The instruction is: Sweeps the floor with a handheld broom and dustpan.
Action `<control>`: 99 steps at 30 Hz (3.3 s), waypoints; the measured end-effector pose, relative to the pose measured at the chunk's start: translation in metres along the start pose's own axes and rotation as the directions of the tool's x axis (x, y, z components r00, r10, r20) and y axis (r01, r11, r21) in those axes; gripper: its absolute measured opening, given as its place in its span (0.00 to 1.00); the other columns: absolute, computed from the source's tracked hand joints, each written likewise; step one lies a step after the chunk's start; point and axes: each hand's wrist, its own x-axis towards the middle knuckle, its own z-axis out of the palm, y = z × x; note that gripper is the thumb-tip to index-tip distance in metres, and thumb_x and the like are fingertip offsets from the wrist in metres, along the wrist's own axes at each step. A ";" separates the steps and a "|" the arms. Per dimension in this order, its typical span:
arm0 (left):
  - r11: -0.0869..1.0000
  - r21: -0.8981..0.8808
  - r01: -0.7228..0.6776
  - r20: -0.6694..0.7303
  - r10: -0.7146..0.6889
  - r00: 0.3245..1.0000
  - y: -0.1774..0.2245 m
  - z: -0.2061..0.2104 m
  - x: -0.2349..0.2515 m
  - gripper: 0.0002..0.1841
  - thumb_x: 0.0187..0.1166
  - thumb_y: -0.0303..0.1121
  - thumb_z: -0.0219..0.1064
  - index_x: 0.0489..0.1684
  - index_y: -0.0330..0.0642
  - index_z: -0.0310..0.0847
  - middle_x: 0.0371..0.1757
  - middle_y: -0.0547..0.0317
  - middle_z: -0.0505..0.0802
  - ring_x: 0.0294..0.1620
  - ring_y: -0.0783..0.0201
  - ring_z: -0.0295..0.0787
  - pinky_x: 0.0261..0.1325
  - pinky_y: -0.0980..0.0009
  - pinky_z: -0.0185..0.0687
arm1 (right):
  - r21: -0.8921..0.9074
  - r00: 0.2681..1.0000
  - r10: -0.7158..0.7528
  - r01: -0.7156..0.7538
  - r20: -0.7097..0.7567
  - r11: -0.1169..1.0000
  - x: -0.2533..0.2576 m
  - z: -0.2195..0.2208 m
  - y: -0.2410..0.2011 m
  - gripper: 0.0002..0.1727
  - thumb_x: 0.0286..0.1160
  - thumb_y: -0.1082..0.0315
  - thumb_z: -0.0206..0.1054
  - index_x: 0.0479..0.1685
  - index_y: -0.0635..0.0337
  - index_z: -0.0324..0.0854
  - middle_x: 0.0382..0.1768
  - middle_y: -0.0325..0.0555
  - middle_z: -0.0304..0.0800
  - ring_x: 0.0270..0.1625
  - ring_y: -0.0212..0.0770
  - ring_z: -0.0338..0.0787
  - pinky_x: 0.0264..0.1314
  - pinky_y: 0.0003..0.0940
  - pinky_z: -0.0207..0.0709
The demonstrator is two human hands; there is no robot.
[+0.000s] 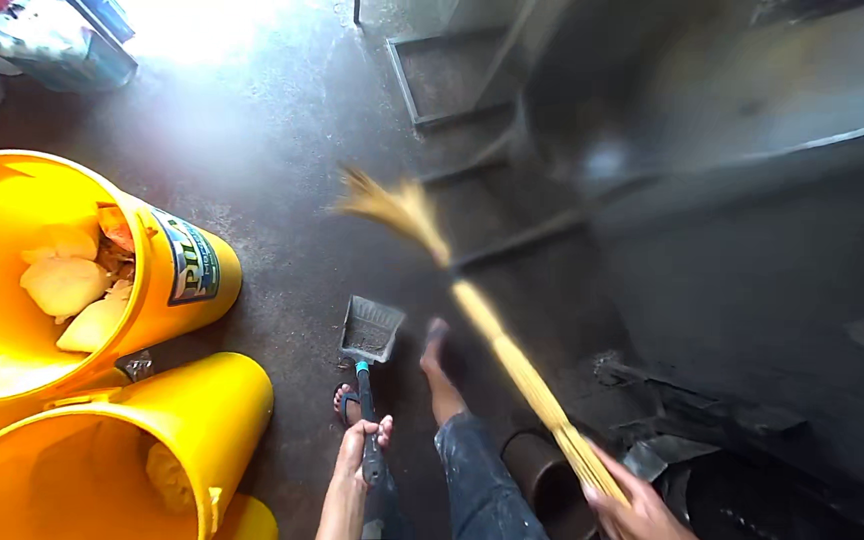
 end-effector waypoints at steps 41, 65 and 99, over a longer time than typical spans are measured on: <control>0.988 -0.139 -0.063 0.118 0.080 0.990 -0.052 -0.048 0.022 0.18 0.84 0.25 0.41 0.59 0.27 0.75 0.29 0.53 0.89 0.12 0.75 0.77 0.12 0.84 0.71 | -0.392 0.940 0.073 0.068 0.334 0.917 0.123 -0.093 -0.118 0.45 0.77 0.63 0.64 0.94 0.59 0.46 0.42 0.50 0.87 0.24 0.37 0.86 0.25 0.38 0.84; 0.930 -0.363 -0.062 0.041 0.083 0.996 -0.207 -0.406 -0.046 0.21 0.85 0.27 0.39 0.60 0.27 0.76 0.37 0.46 0.92 0.15 0.72 0.82 0.13 0.83 0.74 | -0.950 0.936 0.179 0.311 0.303 -0.017 0.147 0.147 0.012 0.40 0.83 0.57 0.63 0.95 0.38 0.49 0.60 0.67 0.88 0.62 0.70 0.88 0.64 0.70 0.78; 0.971 0.179 -0.159 -0.232 0.199 0.952 -0.050 -0.210 0.024 0.08 0.75 0.17 0.53 0.46 0.36 0.67 0.27 0.47 0.83 0.17 0.64 0.82 0.17 0.76 0.81 | 0.185 0.848 0.324 -0.429 0.419 0.884 0.000 0.249 0.182 0.30 0.92 0.59 0.55 0.90 0.47 0.54 0.27 0.45 0.79 0.18 0.37 0.79 0.20 0.34 0.77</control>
